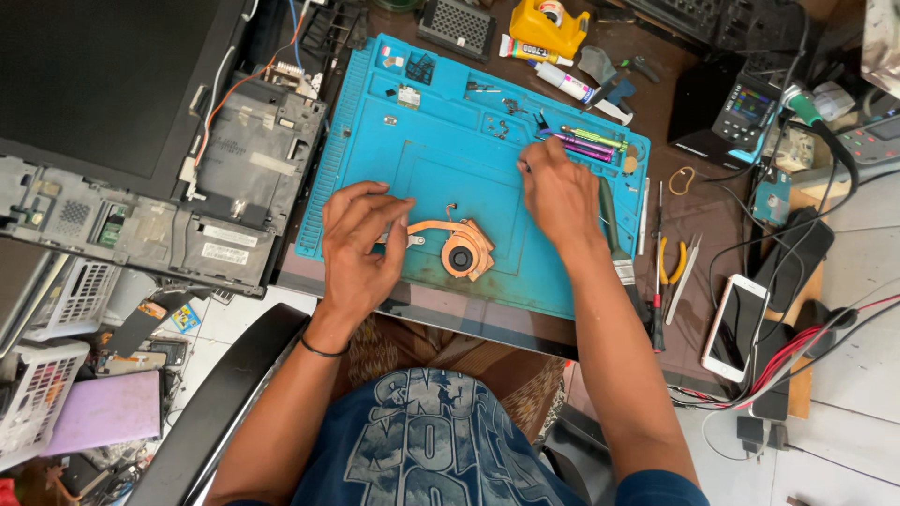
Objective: The person cleans a laptop cooling fan and heatsink assembly using a brush and a small screwdriver. They brush away dust from the fan blades and heatsink fins, then use the screwdriver to remove debris from the fan hub before reassembling the component.
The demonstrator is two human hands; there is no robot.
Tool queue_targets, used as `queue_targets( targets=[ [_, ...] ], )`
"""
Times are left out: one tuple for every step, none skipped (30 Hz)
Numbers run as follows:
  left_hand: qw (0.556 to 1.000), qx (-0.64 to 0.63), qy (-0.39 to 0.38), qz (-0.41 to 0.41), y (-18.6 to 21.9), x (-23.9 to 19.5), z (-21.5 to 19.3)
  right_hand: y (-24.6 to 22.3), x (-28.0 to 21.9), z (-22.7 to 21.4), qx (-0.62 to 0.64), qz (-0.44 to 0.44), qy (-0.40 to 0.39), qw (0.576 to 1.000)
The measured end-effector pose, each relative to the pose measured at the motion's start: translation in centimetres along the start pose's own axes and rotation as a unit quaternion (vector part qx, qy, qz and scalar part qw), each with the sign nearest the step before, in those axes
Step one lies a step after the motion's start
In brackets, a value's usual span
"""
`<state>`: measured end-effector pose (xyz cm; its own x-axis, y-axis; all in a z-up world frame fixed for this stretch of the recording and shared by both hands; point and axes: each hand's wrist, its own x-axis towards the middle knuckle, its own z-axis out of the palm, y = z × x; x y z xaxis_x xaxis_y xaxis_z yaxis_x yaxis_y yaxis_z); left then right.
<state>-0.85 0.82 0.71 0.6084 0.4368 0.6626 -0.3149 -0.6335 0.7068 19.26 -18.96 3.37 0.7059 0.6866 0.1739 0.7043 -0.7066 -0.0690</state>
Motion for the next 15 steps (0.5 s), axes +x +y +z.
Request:
queue_targets(
  targets=[
    [1.0,0.002,0.002,-0.002,0.0,0.0,0.0,-0.2,0.0,0.4,0.0,-0.002,-0.001,1.0],
    [1.0,-0.003,0.006,-0.007,0.0,0.0,0.0,-0.3,-0.1,0.9,-0.017,-0.01,0.025,0.999],
    [1.0,-0.007,0.01,-0.013,0.1,-0.1,0.1,-0.4,-0.1,1.3,-0.035,-0.018,0.052,0.998],
    [1.0,-0.005,0.012,-0.015,0.2,0.0,0.0,-0.4,0.0,1.4,-0.034,-0.02,0.05,0.998],
    [1.0,-0.011,0.016,-0.015,0.2,0.0,0.0,-0.2,0.0,1.6,-0.048,-0.024,0.052,0.997],
    [1.0,-0.016,0.02,-0.016,0.3,0.1,0.1,-0.1,0.0,1.7,-0.061,-0.027,0.054,0.996],
    [1.0,-0.017,0.021,-0.016,0.1,0.0,0.0,0.2,0.0,2.1,-0.062,-0.027,0.054,0.996],
    [1.0,-0.014,0.025,-0.011,0.0,0.0,0.0,0.4,0.1,2.5,-0.087,-0.031,0.063,0.994],
    [1.0,-0.011,0.029,-0.006,-0.1,-0.1,-0.1,0.7,0.1,3.0,-0.112,-0.036,0.072,0.99],
    [0.999,-0.011,0.029,-0.006,0.0,0.0,-0.1,0.9,0.1,3.1,-0.113,-0.036,0.072,0.99],
    [0.999,-0.013,0.033,-0.002,0.0,0.1,-0.1,1.1,0.1,3.2,-0.141,-0.051,0.072,0.986],
    [0.999,-0.015,0.037,0.002,0.1,0.1,-0.1,1.3,0.1,3.4,-0.17,-0.065,0.073,0.981],
    [0.999,-0.016,0.037,0.002,0.2,0.2,-0.2,1.5,0.2,3.6,-0.171,-0.065,0.073,0.98],
    [0.999,-0.016,0.036,0.003,0.3,0.3,-0.2,1.7,0.3,3.7,-0.168,-0.066,0.065,0.981],
    [0.999,-0.017,0.034,0.004,0.4,0.4,-0.3,1.9,0.3,3.9,-0.165,-0.067,0.057,0.982]
  ],
)
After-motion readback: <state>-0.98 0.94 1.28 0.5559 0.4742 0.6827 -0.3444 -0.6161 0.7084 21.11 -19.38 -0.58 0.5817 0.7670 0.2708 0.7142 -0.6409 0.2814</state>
